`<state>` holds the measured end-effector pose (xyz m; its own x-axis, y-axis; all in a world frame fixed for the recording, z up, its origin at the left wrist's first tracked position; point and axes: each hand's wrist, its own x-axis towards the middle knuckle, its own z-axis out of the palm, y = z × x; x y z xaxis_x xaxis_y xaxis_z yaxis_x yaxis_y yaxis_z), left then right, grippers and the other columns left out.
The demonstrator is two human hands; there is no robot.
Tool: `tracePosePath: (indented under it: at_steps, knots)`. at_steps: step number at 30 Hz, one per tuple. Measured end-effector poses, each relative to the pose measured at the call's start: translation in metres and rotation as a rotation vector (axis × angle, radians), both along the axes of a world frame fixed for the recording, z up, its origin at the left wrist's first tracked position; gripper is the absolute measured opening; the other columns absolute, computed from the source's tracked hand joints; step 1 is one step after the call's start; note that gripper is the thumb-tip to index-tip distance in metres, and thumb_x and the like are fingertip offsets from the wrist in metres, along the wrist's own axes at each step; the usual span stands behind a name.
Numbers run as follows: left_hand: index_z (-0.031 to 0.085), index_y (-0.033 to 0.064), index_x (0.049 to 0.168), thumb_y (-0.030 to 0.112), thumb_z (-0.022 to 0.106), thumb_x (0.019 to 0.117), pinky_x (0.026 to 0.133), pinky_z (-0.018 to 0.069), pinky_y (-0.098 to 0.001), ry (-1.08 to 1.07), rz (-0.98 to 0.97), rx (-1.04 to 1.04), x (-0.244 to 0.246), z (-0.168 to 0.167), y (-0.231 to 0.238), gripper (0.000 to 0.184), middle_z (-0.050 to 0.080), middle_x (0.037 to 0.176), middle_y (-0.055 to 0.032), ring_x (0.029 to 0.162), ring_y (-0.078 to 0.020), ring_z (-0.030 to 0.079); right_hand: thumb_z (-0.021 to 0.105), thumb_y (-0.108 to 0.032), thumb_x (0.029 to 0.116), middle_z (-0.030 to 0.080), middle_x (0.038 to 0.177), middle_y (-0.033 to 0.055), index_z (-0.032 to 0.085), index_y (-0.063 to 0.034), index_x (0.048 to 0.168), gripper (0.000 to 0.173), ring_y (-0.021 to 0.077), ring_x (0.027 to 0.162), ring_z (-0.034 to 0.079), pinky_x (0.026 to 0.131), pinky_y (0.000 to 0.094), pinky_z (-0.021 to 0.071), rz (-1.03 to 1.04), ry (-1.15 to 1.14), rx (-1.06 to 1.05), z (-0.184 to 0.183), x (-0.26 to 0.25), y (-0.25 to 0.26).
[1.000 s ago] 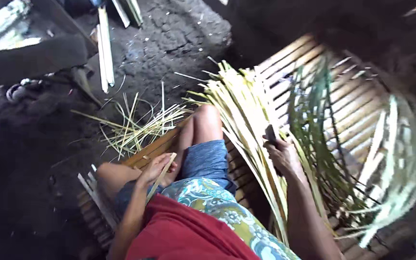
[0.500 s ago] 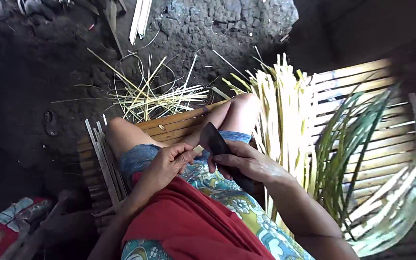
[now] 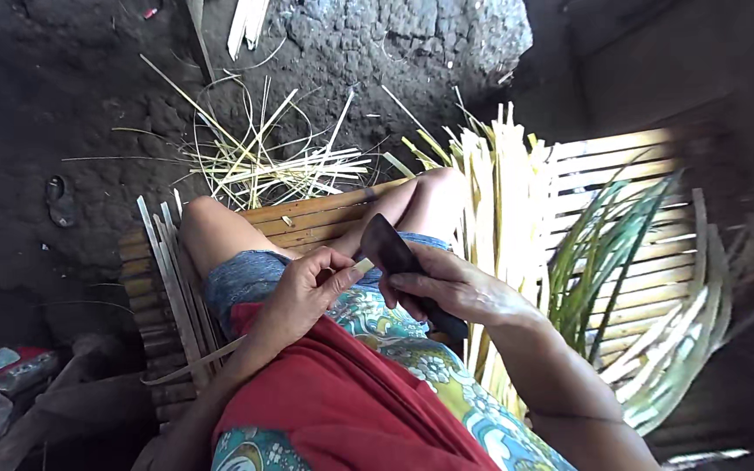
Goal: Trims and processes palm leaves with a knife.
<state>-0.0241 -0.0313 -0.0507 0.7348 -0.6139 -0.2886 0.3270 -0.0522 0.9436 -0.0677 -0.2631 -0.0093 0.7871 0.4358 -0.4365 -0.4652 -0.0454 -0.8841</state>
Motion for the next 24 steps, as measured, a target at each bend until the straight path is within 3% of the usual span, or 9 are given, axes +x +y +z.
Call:
tracePosePath:
  at_steps: [6, 11, 14, 17, 22, 24]
  knots:
    - [0.068, 0.0067, 0.101, 0.012, 0.065, 0.0994, 0.048, 0.0426, -0.0128, -0.010, 0.003, -0.012, -0.002, 0.002, 0.001, 0.006, 0.063, 0.077, 0.0023, 0.053, 0.0001, 0.050, 0.042, -0.008, 0.1043, 0.066, 0.078, -0.0038, 0.052, -0.0103, 0.113, 0.014, -0.0004, 0.056, 0.056, 0.051, 0.0125, 0.0475, 0.029, 0.006, -0.031, 0.005, 0.000, 0.001]
    - [0.069, 0.0061, 0.100, 0.011, 0.066, 0.0983, 0.050, 0.0436, -0.0129, -0.129, 0.044, -0.028, -0.007, 0.005, 0.003, 0.006, 0.065, 0.085, 0.0027, 0.057, 0.0010, 0.052, 0.042, -0.007, 0.1044, 0.064, 0.078, -0.0042, 0.051, -0.0107, 0.116, 0.015, -0.0004, 0.058, 0.056, 0.052, 0.0127, 0.0475, 0.071, -0.018, -0.068, 0.013, 0.000, 0.003]
    - [0.069, 0.0054, 0.098, 0.010, 0.067, 0.0971, 0.050, 0.0451, -0.0134, -0.155, 0.061, -0.045, -0.011, 0.007, 0.004, 0.005, 0.063, 0.080, 0.0025, 0.057, 0.0001, 0.053, 0.041, -0.007, 0.1045, 0.063, 0.078, -0.0030, 0.051, -0.0106, 0.118, 0.017, 0.0004, 0.057, 0.056, 0.051, 0.0130, 0.0467, 0.099, -0.006, -0.065, 0.018, 0.000, 0.004]
    - [0.068, 0.0057, 0.096, 0.007, 0.067, 0.0962, 0.050, 0.0446, -0.0121, -0.113, 0.040, -0.053, -0.013, 0.013, 0.007, 0.002, 0.062, 0.073, 0.0052, 0.055, 0.0021, 0.052, 0.041, -0.007, 0.1030, 0.061, 0.076, -0.0040, 0.050, -0.0120, 0.118, 0.018, -0.0008, 0.056, 0.055, 0.051, 0.0120, 0.0464, 0.124, 0.039, -0.024, 0.023, 0.001, 0.005]
    - [0.068, 0.0062, 0.095, 0.004, 0.066, 0.0958, 0.051, 0.0443, -0.0114, -0.042, -0.019, -0.093, -0.007, 0.018, 0.010, 0.003, 0.063, 0.072, 0.0067, 0.055, 0.0028, 0.052, 0.041, -0.007, 0.1041, 0.059, 0.076, -0.0044, 0.048, -0.0112, 0.113, 0.012, -0.0013, 0.057, 0.055, 0.052, 0.0115, 0.0469, 0.080, 0.017, 0.112, 0.015, -0.006, 0.011]
    - [0.068, 0.0057, 0.093, 0.003, 0.066, 0.0954, 0.052, 0.0443, -0.0114, -0.061, -0.043, -0.121, -0.007, 0.018, 0.009, 0.004, 0.064, 0.074, 0.0063, 0.056, 0.0033, 0.051, 0.041, -0.007, 0.1047, 0.059, 0.077, -0.0036, 0.045, -0.0117, 0.118, 0.015, -0.0004, 0.058, 0.056, 0.052, 0.0124, 0.0484, 0.026, 0.021, 0.191, 0.008, -0.009, 0.019]
